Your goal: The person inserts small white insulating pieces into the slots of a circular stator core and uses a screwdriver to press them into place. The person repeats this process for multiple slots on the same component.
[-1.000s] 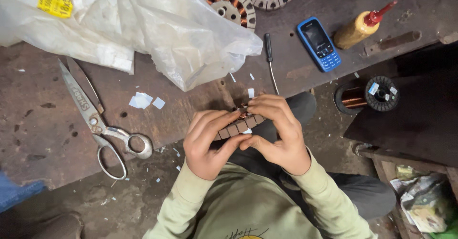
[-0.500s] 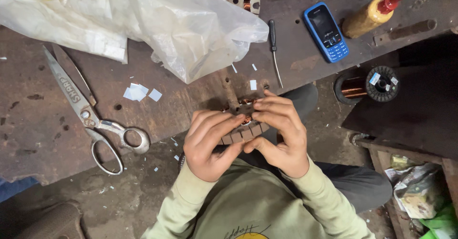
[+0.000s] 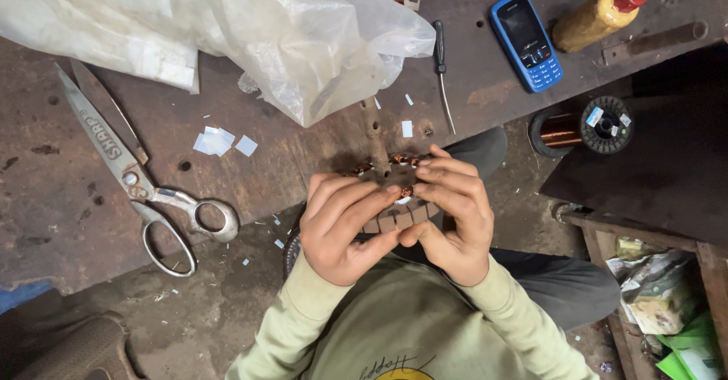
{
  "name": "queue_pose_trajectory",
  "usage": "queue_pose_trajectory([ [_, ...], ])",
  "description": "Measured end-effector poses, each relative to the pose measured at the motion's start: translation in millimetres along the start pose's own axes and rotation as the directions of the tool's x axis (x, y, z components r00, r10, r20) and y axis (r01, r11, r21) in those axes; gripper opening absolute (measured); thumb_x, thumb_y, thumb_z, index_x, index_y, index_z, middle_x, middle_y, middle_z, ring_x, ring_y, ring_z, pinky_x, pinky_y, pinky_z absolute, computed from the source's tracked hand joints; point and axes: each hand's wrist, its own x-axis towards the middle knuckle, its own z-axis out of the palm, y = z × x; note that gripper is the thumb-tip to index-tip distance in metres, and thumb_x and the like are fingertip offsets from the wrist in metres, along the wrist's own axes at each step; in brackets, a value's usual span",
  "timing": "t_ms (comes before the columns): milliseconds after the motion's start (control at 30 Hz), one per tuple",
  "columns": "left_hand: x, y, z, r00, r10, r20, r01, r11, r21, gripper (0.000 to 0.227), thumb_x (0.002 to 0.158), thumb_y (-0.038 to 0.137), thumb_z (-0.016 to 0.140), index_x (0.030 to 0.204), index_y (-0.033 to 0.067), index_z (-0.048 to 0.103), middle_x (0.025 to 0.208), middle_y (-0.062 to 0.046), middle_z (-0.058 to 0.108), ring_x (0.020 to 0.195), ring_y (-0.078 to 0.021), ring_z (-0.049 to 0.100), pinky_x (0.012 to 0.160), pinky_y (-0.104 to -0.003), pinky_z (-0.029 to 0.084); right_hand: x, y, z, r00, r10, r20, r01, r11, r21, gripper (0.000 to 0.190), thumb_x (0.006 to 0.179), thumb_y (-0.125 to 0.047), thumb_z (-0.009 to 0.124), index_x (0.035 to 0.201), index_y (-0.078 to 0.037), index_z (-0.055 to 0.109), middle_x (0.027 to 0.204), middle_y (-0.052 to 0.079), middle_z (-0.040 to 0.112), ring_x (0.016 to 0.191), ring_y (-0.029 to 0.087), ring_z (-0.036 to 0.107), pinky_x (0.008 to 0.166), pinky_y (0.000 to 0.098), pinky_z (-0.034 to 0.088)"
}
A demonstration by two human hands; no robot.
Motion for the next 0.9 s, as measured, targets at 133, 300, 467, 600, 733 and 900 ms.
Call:
queue_pose_trajectory([
  [133, 8.5, 4.8, -3.5, 0.999, -0.035, 0.029, 0.035, 0.999, 0.02, 0.042, 0.08, 0.024, 0.083, 0.115, 0.0053, 0.072, 0.11, -0.009, 0.07, 0.102, -0.0308, 0.066, 0.09, -0.043, 0.05, 0.6, -0.5, -0.6, 0.999, 0.033, 0.0, -0.033, 0.999, 0.015, 0.049, 0.093, -0.037, 0.079, 0.124, -0.004, 0.059, 0.127, 0.013, 0.059, 0.126, 0.032, 0.061, 0.121, 0.0552, 0.046],
  [300, 23.1, 2.1, -14.5, 0.985, -0.086, 0.149, 0.092, 0.995, -0.04, 0.036, 0.081, 0.018, 0.081, 0.115, 0.0068, 0.073, 0.112, -0.01, 0.068, 0.103, -0.0309, 0.064, 0.091, -0.041, 0.051, 9.8, 5.6, -2.2, 0.995, 0.032, 0.09, -0.029, 0.999, -0.035, 0.057, 0.094, -0.04, 0.075, 0.13, -0.003, 0.05, 0.131, 0.016, 0.055, 0.132, 0.035, 0.055, 0.118, 0.0505, 0.045],
  [467, 27.7, 1.2, -17.1, 0.982, -0.108, 0.156, 0.121, 0.99, -0.076, 0.035, 0.083, 0.013, 0.082, 0.115, 0.005, 0.071, 0.114, -0.011, 0.069, 0.104, -0.0315, 0.064, 0.092, -0.04, 0.052, 17.6, 15.2, 2.5, 0.991, -0.007, 0.134, 0.002, 0.999, 0.035, 0.06, 0.097, -0.043, 0.074, 0.131, -0.004, 0.045, 0.131, 0.016, 0.051, 0.13, 0.035, 0.054, 0.115, 0.0481, 0.045],
  [600, 28.2, 8.6, -5.4, 0.992, -0.12, 0.034, 0.122, 0.991, -0.054, 0.035, 0.082, 0.011, 0.083, 0.113, 0.0042, 0.067, 0.111, -0.011, 0.069, 0.103, -0.0313, 0.065, 0.091, -0.039, 0.053, 17.4, 12.0, 1.0, 0.989, 0.045, 0.137, -0.049, 0.999, 0.02, 0.056, 0.097, -0.039, 0.073, 0.133, -0.004, 0.048, 0.133, 0.015, 0.054, 0.128, 0.033, 0.055, 0.112, 0.0437, 0.045],
  [733, 30.1, 11.7, -4.0, 0.99, -0.137, 0.016, 0.138, 0.989, -0.056, 0.037, 0.082, 0.01, 0.082, 0.115, 0.003, 0.067, 0.112, -0.011, 0.07, 0.105, -0.0319, 0.065, 0.092, -0.041, 0.053, 23.2, 7.3, -2.5, 0.985, 0.072, 0.158, -0.084, 0.994, 0.072, 0.052, 0.095, -0.027, 0.075, 0.132, -0.003, 0.047, 0.131, 0.016, 0.053, 0.124, 0.031, 0.054, 0.111, 0.0417, 0.044],
  [900, 30.3, -0.9, -16.3, 0.988, -0.092, 0.127, 0.099, 0.993, -0.056, 0.035, 0.083, 0.007, 0.08, 0.115, 0.0036, 0.066, 0.114, -0.013, 0.069, 0.107, -0.0333, 0.066, 0.092, -0.041, 0.054, 31.8, 1.7, -5.0, 0.976, 0.109, 0.19, -0.134, 0.983, 0.124, 0.043, 0.096, -0.009, 0.07, 0.133, -0.001, 0.049, 0.132, 0.017, 0.052, 0.127, 0.031, 0.052, 0.114, 0.0402, 0.042],
])
